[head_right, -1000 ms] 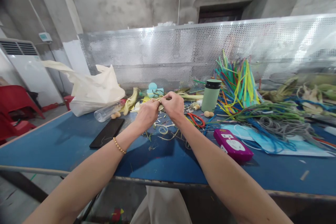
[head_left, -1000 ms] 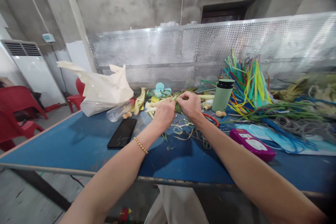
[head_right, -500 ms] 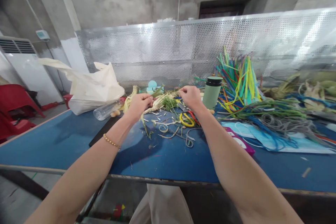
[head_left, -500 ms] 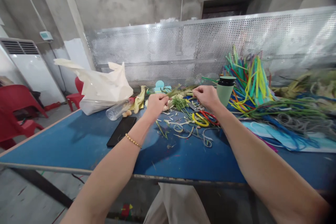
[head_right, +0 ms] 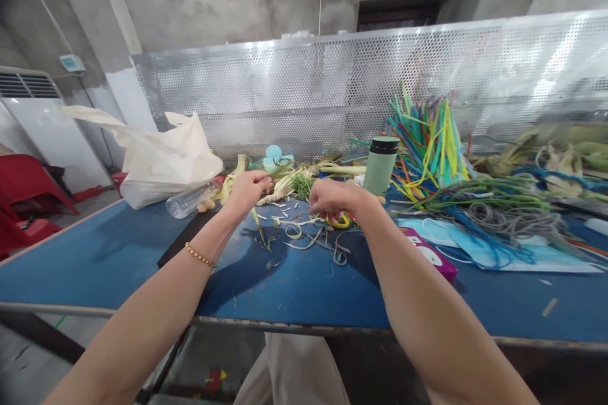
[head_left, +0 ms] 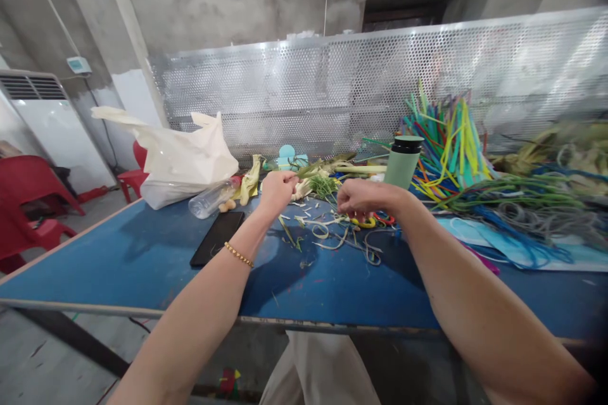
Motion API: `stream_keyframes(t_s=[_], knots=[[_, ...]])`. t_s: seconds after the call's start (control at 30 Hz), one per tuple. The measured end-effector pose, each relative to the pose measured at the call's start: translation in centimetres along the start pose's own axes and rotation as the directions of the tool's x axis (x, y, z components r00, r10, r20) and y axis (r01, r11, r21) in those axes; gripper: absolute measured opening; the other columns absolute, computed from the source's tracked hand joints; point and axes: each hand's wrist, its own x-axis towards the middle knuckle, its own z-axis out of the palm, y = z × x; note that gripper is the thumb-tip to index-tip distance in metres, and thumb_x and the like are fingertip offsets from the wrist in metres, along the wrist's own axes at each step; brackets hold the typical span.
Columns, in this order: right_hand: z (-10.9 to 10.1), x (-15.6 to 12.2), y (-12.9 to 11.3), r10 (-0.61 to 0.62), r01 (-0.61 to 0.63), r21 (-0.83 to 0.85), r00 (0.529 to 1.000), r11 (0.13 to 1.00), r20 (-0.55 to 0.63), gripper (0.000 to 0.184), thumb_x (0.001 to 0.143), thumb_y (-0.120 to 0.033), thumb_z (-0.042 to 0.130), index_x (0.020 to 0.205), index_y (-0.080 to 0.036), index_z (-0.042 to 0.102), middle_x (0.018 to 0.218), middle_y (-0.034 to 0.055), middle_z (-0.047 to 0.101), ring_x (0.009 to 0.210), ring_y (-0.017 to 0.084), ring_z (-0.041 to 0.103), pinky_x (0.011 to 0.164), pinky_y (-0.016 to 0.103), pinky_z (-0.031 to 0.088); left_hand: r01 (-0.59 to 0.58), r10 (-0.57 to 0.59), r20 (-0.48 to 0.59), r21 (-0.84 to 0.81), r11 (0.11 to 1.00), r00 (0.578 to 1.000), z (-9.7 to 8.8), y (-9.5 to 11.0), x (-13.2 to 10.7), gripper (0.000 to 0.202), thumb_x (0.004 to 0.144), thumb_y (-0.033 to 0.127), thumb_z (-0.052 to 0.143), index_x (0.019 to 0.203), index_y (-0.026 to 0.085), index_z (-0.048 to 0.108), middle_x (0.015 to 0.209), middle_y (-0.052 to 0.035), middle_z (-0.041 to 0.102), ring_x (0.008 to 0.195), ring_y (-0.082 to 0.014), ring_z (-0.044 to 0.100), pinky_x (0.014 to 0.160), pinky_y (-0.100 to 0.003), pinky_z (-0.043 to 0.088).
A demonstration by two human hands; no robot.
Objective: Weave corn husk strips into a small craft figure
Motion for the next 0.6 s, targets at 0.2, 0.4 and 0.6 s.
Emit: stream_keyframes(t_s=[0.2,0.4,0.6], knots=[[-1.1,0.9,2.0,0.019,-0.140,-0.207,0.866,0.968,-0.499,0.010,0.069,-0.020,0.063,0.063,-0.021,0.071,0.061,0.0031,0.066,0.062,0.016,0.059,0.057,0.027,0.036,0.053,-0.057,-0.045,-0.084,0.995,0.997,-0.2,0.2,0.0,0.025,0.079,0.027,0.052,0.064,0.014,0.068,0.055,0.0006,0.056,0.053,-0.0110,0.044,0.056,-0.025,0.030],[0.2,1.8,2.5,0.014,-0.070,-0.164,0.948,0.984,-0.317,0.017,0.073,-0.021,0.059,0.059,-0.019,0.069,0.049,0.0009,0.059,0.050,0.014,0.055,0.053,0.027,0.033,0.133,-0.132,0.019,-0.258,0.957,0.991,0.0,0.8,-0.3,0.027,0.076,0.023,0.055,0.051,0.014,0.055,0.057,-0.0008,0.059,0.050,-0.0083,0.037,0.050,-0.024,0.025],[0.9,2.9,3.9,0.034,-0.166,-0.257,0.892,0.952,-0.450,0.021,0.078,-0.028,0.056,0.068,-0.021,0.073,0.067,0.0055,0.067,0.065,0.019,0.060,0.057,0.028,0.036,0.152,-0.155,0.015,-0.300,0.942,0.988,0.2,0.7,-0.2,0.028,0.076,0.023,0.055,0.049,0.014,0.055,0.063,-0.0034,0.064,0.052,-0.0089,0.042,0.050,-0.024,0.026]])
